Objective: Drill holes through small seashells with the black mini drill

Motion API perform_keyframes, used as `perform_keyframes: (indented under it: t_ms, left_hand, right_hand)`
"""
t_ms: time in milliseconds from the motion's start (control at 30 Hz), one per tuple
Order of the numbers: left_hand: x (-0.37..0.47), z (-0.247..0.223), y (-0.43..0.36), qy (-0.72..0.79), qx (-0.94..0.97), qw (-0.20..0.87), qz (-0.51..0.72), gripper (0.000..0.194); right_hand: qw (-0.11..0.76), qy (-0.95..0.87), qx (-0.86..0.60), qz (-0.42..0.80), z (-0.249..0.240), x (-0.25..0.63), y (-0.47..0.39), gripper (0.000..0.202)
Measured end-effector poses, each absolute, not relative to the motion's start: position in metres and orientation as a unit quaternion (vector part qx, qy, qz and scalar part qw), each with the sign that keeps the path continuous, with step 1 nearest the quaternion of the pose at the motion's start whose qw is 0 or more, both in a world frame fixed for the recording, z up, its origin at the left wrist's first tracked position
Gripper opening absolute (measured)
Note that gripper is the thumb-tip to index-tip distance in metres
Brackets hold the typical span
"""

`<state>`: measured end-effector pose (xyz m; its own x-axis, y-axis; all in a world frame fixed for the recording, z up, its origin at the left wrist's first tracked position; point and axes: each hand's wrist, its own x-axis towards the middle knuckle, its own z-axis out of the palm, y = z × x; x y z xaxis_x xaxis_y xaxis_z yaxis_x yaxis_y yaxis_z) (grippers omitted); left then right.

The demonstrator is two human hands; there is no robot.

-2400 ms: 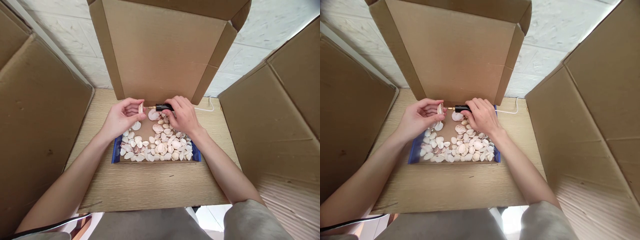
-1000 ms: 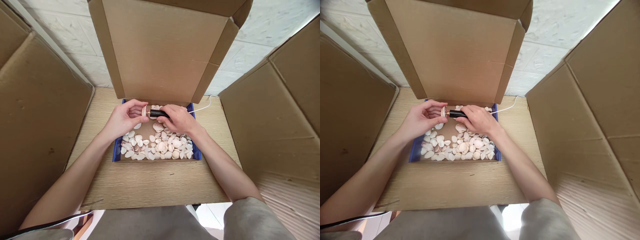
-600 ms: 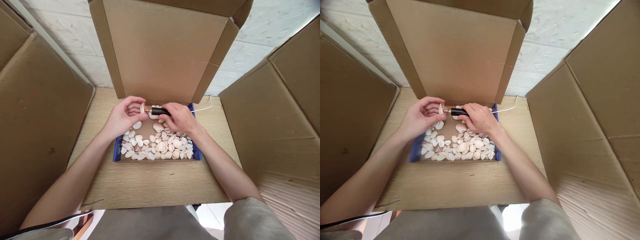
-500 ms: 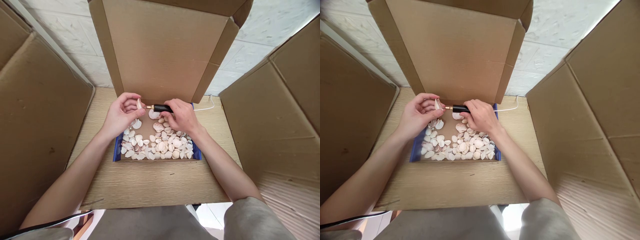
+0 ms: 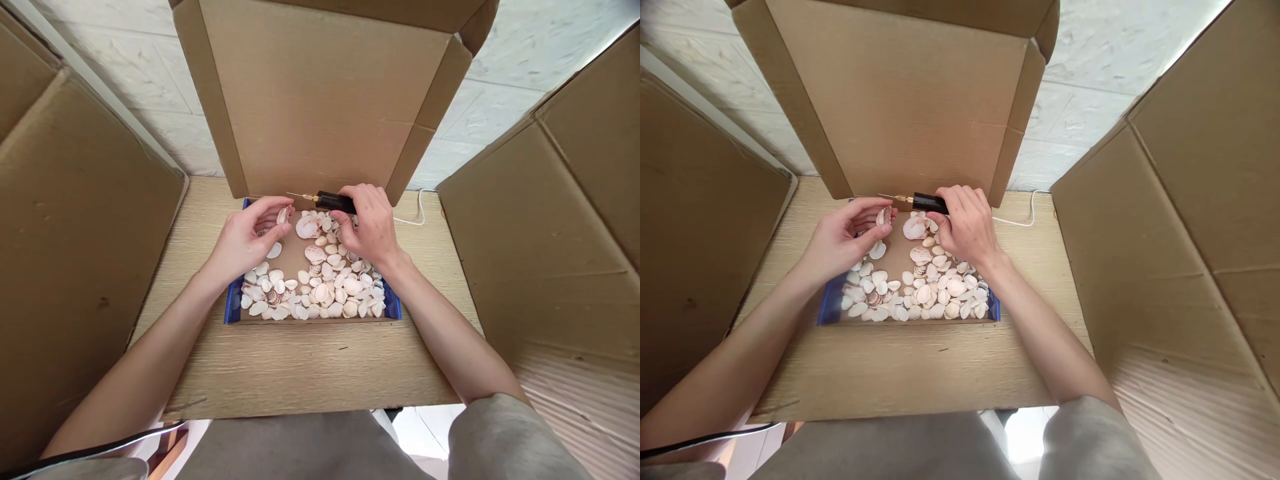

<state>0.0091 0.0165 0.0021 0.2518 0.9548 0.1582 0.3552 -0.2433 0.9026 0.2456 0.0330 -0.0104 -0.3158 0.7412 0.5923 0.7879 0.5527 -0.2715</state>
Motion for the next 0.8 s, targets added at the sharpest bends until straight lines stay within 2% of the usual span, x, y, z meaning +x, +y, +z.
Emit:
perform_keyframes:
  t_ms: [167,367,533,800]
  left_hand:
    - [0.009,0.006,0.014,0.479,0.776,0.262,0.316,0.032]
    - [0.007,-0.005,0.015,0.413,0.855,0.181,0.256,0.032]
    - [0.006,-0.006,0.015,0.397,0.868,0.191,0.232,0.030]
    - [0.009,0.005,0.010,0.430,0.836,0.193,0.281,0.027]
  right_hand:
    - [0.358,-0.810,-0.461,-0.052,-0.011,0.245,0.034,0.030]
    - [0.371,-0.811,-0.447,-0.065,-0.012,0.245,0.034,0.028]
    - [0.364,-0.809,-0.459,-0.049,-0.013,0.245,0.034,0.028]
    - [0.369,-0.810,-0.451,-0.060,-0.014,0.246,0.035,0.025]
